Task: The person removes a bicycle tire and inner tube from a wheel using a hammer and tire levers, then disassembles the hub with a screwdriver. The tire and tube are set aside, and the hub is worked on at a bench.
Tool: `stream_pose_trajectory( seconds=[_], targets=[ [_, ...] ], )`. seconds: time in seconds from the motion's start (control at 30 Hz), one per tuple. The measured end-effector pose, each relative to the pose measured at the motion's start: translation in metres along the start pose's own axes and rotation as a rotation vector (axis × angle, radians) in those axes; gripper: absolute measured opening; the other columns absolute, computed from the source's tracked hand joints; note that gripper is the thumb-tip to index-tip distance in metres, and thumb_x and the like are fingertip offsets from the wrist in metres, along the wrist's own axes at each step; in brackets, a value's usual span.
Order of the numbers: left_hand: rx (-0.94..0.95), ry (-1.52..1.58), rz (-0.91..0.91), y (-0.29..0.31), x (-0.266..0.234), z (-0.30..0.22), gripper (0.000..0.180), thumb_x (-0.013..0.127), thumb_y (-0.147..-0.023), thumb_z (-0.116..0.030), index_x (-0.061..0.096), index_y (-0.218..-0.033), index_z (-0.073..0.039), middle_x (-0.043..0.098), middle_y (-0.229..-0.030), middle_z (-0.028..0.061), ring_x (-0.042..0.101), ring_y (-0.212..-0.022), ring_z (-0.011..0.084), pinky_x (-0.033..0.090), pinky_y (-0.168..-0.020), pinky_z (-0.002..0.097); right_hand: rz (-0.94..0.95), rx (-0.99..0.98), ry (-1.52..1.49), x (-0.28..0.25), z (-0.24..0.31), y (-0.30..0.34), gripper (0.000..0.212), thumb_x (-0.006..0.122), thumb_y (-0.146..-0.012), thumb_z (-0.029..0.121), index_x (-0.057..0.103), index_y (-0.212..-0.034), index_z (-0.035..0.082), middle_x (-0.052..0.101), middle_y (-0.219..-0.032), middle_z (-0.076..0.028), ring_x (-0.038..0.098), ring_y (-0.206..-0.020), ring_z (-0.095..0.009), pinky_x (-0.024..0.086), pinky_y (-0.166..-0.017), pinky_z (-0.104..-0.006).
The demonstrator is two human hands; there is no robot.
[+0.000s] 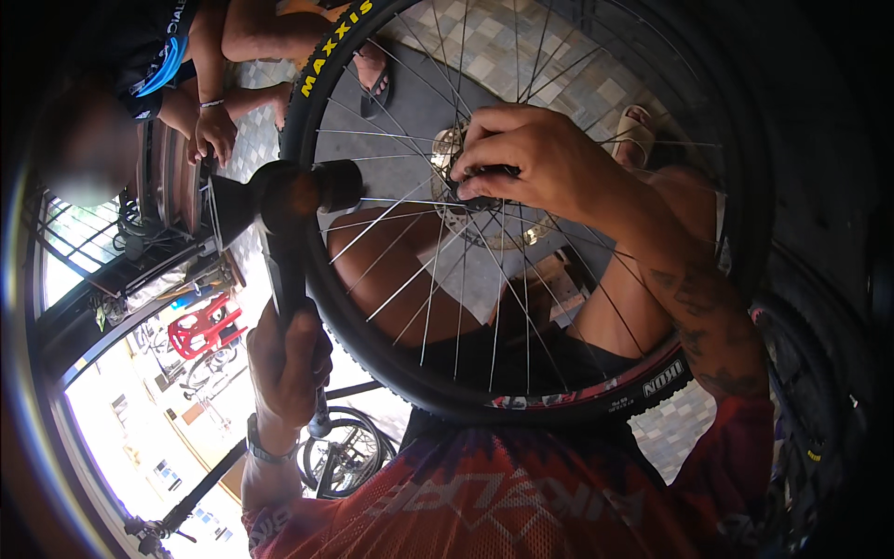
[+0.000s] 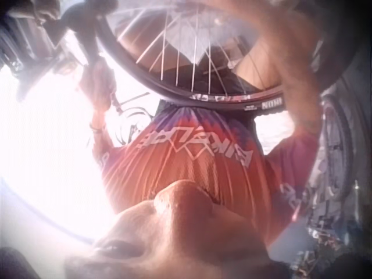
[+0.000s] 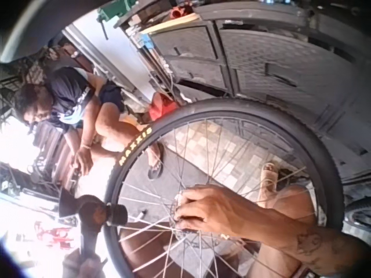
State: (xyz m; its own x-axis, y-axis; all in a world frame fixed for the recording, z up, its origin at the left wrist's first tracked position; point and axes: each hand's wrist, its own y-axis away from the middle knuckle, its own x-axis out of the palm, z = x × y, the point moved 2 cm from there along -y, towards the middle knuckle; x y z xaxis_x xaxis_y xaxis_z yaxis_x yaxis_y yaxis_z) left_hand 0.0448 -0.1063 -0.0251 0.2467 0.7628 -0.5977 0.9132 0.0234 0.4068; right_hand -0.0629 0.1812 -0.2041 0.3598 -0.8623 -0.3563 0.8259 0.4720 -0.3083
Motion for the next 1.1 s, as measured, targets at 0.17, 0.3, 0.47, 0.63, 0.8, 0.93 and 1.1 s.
stream_pose_trajectory(
  seconds=[0.17,0.3,0.47,0.63,0.8,0.93,1.1],
  targets=[
    [0.085,-0.151,0.051,-0.011,0.006,-0.016,0.03,0.053,-0.116,-0.03,0.059,-0.107,-0.002,0.047,-0.061,-0.0046,0.041,-0.046,0.0033,0.03,-0.042,0.0231,-0.05,-0.028,-0.011,0.0,-0.002,0.002,0.024,0.087,-0.088,0.025,0.081,-0.097,0.004,0.071,-0.094,-0.008,0.071,-0.086,-0.03,0.057,-0.081,-0.0435],
    [0.131,-0.316,0.148,-0.025,0.006,-0.029,0.034,0.057,-0.114,-0.029,0.062,-0.117,0.005,0.056,-0.061,0.0036,0.053,-0.048,0.0123,0.038,-0.047,0.0307,-0.049,-0.03,-0.047,-0.002,-0.005,0.001,0.024,0.088,-0.088,0.025,0.081,-0.097,0.004,0.071,-0.093,-0.008,0.071,-0.083,-0.029,0.056,-0.077,-0.043],
    [0.22,-0.416,0.219,-0.039,0.01,-0.038,0.033,0.065,-0.109,-0.02,0.063,-0.118,0.011,0.06,-0.061,0.0139,0.063,-0.049,0.0256,0.044,-0.051,0.0373,-0.088,-0.009,-0.054,-0.002,-0.009,0.002,0.022,0.091,-0.086,0.019,0.079,-0.094,0.002,0.071,-0.092,-0.007,0.072,-0.079,-0.023,0.058,-0.074,-0.0377],
    [0.257,-0.537,0.2,-0.047,0.018,-0.047,0.036,0.068,-0.108,-0.021,0.062,-0.12,0.014,0.061,-0.062,0.018,0.065,-0.051,0.0298,0.045,-0.051,0.0407,-0.128,-0.053,0.09,-0.004,-0.01,0.006,0.027,0.093,-0.082,0.023,0.079,-0.094,0.003,0.067,-0.106,-0.006,0.069,-0.1,-0.023,0.057,-0.086,-0.0395],
    [0.212,-0.641,0.222,-0.051,0.022,-0.063,0.038,0.069,-0.108,-0.023,0.062,-0.12,0.013,0.061,-0.063,0.02,0.066,-0.053,0.035,0.046,-0.053,0.0433,-0.067,-0.072,0.149,-0.012,-0.017,0.007,0.044,0.095,-0.077,0.032,0.079,-0.113,0.012,0.067,-0.115,-0.005,0.066,-0.116,-0.027,0.052,-0.103,-0.0436],
    [0.181,-0.664,0.223,-0.051,0.019,-0.053,0.035,0.068,-0.109,-0.025,0.064,-0.119,0.009,0.061,-0.065,0.0211,0.065,-0.055,0.0395,0.046,-0.054,0.0446,-0.131,-0.11,0.395,-0.027,-0.028,0.011,0.066,0.097,-0.072,0.044,0.075,-0.127,0.017,0.068,-0.12,-0.006,0.065,-0.119,-0.03,0.045,-0.114,-0.0461],
    [0.111,-0.64,0.198,-0.039,-0.004,-0.059,0.029,0.067,-0.11,-0.028,0.066,-0.113,0.0,0.06,-0.064,0.0104,0.06,-0.051,0.0244,0.045,-0.052,0.0401,0.025,-0.003,0.273,-0.03,-0.039,0.009,0.074,0.098,-0.068,0.049,0.074,-0.128,0.013,0.075,-0.102,-0.006,0.065,-0.118,-0.03,0.043,-0.115,-0.0455]
  ],
)
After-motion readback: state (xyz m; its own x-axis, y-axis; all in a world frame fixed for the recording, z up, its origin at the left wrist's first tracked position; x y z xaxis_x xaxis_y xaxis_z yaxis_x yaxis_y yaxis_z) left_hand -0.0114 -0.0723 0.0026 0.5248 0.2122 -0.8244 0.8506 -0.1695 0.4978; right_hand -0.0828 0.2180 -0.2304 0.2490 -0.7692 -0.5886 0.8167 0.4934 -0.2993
